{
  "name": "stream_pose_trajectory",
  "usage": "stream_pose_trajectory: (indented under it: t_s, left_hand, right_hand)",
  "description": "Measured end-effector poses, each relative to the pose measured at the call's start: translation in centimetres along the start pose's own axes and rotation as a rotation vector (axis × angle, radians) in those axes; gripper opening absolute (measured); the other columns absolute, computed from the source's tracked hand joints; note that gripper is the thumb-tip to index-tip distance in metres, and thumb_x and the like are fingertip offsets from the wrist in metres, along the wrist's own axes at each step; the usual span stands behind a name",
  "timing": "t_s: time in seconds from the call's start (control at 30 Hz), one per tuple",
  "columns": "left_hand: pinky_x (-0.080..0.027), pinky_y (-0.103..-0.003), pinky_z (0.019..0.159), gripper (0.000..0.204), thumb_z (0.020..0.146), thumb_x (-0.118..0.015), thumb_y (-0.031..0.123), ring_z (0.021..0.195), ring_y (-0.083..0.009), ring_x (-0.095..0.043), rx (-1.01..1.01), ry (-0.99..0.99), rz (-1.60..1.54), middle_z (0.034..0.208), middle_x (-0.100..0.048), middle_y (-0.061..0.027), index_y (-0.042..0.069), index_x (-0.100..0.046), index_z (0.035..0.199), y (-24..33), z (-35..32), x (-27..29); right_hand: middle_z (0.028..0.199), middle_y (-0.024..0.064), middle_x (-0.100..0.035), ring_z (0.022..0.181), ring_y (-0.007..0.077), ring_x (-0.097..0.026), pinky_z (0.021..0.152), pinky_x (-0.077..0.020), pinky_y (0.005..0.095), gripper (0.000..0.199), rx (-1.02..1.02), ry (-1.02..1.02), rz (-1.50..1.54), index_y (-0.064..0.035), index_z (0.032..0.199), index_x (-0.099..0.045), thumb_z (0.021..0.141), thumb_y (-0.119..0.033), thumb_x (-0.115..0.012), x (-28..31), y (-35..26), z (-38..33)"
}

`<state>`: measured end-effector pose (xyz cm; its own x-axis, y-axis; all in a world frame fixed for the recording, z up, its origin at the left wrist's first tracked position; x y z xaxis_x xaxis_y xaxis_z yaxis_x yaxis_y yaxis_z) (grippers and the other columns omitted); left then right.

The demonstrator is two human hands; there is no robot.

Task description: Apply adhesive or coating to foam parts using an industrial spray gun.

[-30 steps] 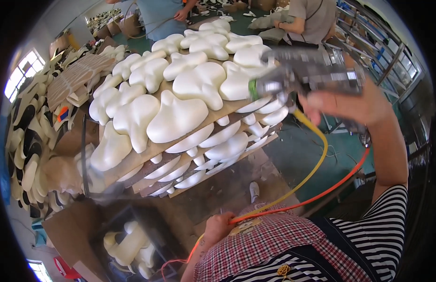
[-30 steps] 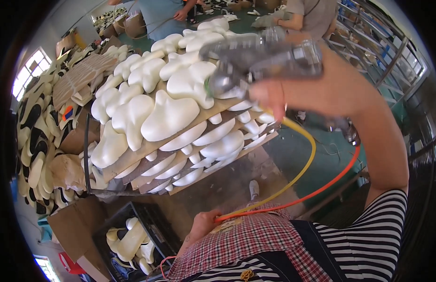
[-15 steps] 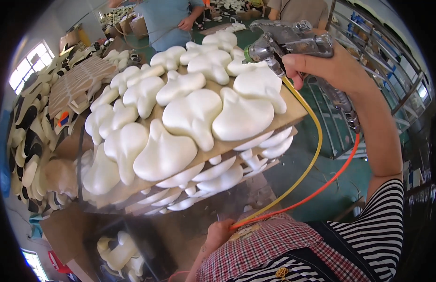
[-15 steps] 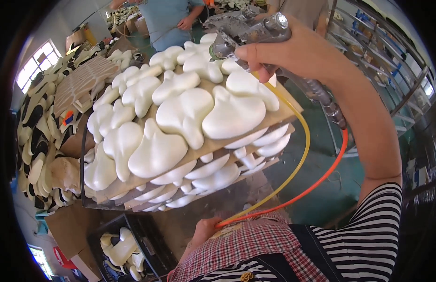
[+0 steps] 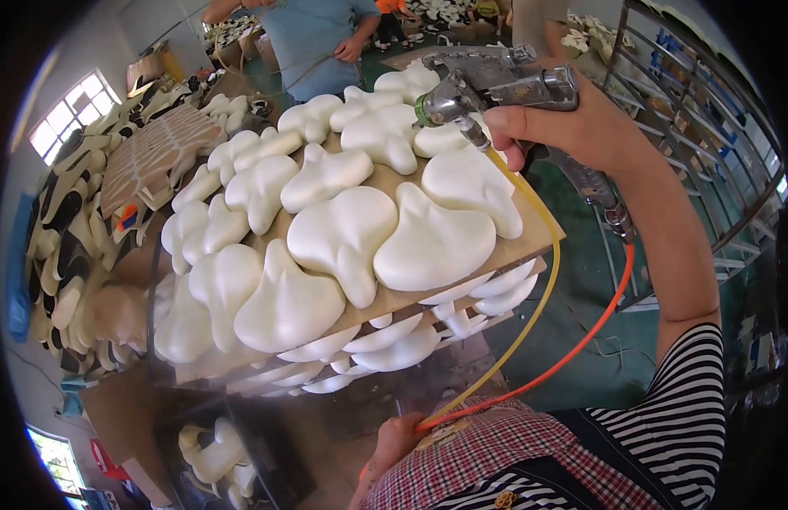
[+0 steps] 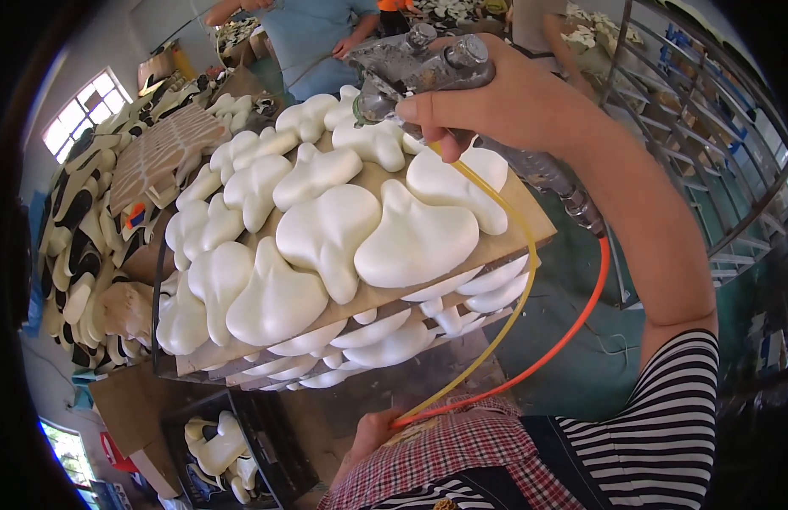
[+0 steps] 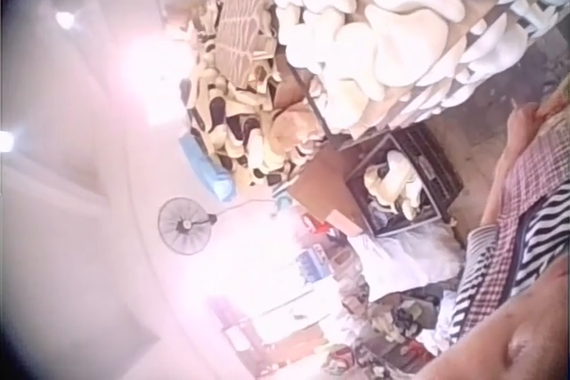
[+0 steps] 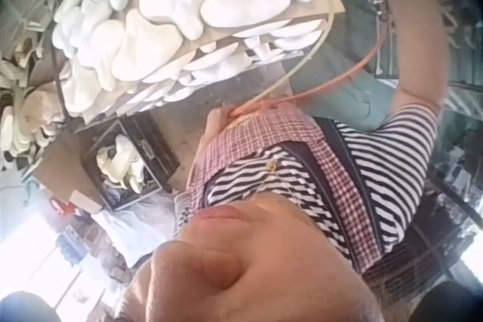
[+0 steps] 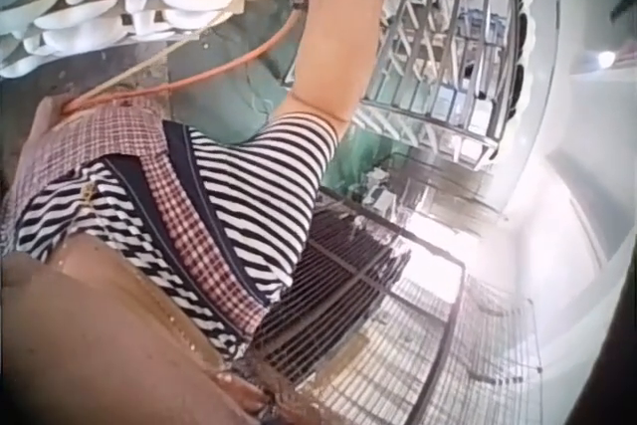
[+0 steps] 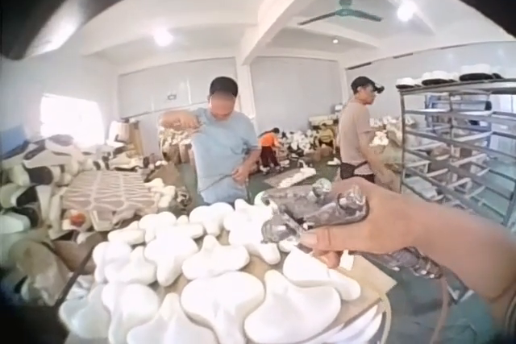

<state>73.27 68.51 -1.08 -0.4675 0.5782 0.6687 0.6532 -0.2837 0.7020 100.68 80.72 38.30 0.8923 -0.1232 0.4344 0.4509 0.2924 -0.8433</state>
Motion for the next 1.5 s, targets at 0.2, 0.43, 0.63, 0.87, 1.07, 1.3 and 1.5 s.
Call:
stream_pose_trajectory:
  t_s: [0.2, 0.43, 0.63, 0.87, 1.07, 1.3, 1.5]
  left_hand:
    - [-0.052, -0.041, 0.065, 0.025, 0.075, -0.069, 0.031, 0.073, -0.0322, -0.064, -0.026, 0.001, -0.035, 0.077, -0.065, -0.0145, 0.013, -0.068, 0.091, 0.3, -1.2, -1.0]
    - [-0.052, -0.041, 0.065, 0.024, 0.075, -0.068, 0.031, 0.073, -0.0330, -0.064, -0.069, -0.054, -0.063, 0.076, -0.065, -0.0150, 0.013, -0.068, 0.091, 0.8, -4.5, -3.2]
    - [-0.051, -0.042, 0.067, 0.023, 0.076, -0.067, 0.031, 0.074, -0.0330, -0.064, -0.080, -0.061, -0.056, 0.077, -0.065, -0.0147, 0.014, -0.067, 0.092, 0.5, -8.6, -4.6]
    - [-0.051, -0.042, 0.066, 0.024, 0.075, -0.067, 0.031, 0.077, -0.0325, -0.064, -0.019, -0.055, 0.029, 0.080, -0.066, -0.0130, 0.016, -0.068, 0.094, 0.9, -12.1, -5.1]
    - [-0.051, -0.041, 0.066, 0.025, 0.075, -0.067, 0.034, 0.075, -0.0324, -0.064, -0.142, -0.010, 0.018, 0.079, -0.065, -0.0136, 0.018, -0.068, 0.094, 0.5, -12.6, -6.9]
    - [-0.051, -0.042, 0.065, 0.024, 0.074, -0.069, 0.034, 0.074, -0.0328, -0.063, -0.194, -0.010, -0.034, 0.078, -0.065, -0.0144, 0.016, -0.069, 0.091, 2.3, -12.5, -7.8]
    - [-0.051, -0.042, 0.065, 0.025, 0.073, -0.070, 0.032, 0.075, -0.0333, -0.063, -0.137, 0.000, -0.085, 0.080, -0.065, -0.0153, 0.015, -0.069, 0.091, 1.8, -11.2, -6.8]
  right_hand:
    - [0.064, 0.0055, -0.060, 0.057, 0.0116, -0.060, 0.055, -0.0503, 0.0238, 0.022, -0.036, -0.030, -0.055, 0.0002, 0.085, -0.059, 0.080, -0.019, -0.069, 0.8, -0.8, -4.3]
    - [0.066, 0.0030, -0.059, 0.057, 0.0105, -0.059, 0.053, -0.0476, 0.0220, 0.021, -0.062, -0.076, -0.043, 0.0009, 0.090, -0.059, 0.081, -0.016, -0.068, -0.1, -2.8, -9.6]
    - [0.072, 0.0064, -0.060, 0.063, 0.0117, -0.059, 0.061, -0.0483, 0.0254, 0.026, -0.106, -0.195, -0.002, 0.0019, 0.102, -0.056, 0.081, -0.009, -0.065, -3.3, -4.9, -13.6]
    - [0.062, 0.0041, -0.060, 0.056, 0.0102, -0.059, 0.054, -0.0480, 0.0233, 0.023, -0.051, -0.037, -0.021, -0.0004, 0.081, -0.059, 0.081, -0.021, -0.068, -2.3, -6.8, -16.2]
    - [0.063, 0.0041, -0.060, 0.054, 0.0099, -0.059, 0.052, -0.0489, 0.0247, 0.022, -0.069, 0.039, -0.126, -0.0005, 0.083, -0.059, 0.081, -0.020, -0.068, 0.6, -6.8, -18.8]
    - [0.067, 0.0057, -0.061, 0.055, 0.0112, -0.059, 0.055, -0.0508, 0.0255, 0.031, -0.140, -0.007, -0.121, 0.0043, 0.085, -0.058, 0.078, -0.024, -0.071, -0.8, -6.9, -19.4]
    - [0.064, 0.0036, -0.059, 0.052, 0.0110, -0.058, 0.054, -0.0501, 0.0252, 0.027, -0.123, -0.036, -0.046, -0.0006, 0.086, -0.059, 0.078, -0.023, -0.071, -1.2, -7.6, -19.9]
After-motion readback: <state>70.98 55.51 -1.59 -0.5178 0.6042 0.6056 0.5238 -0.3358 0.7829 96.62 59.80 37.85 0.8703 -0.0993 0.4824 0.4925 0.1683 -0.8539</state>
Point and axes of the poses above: each hand's wrist, its own z-axis towards the middle knuckle, its own x-axis out of the back of the hand, y = z × x, the point moved 8 cm from there along z, towards the middle knuckle
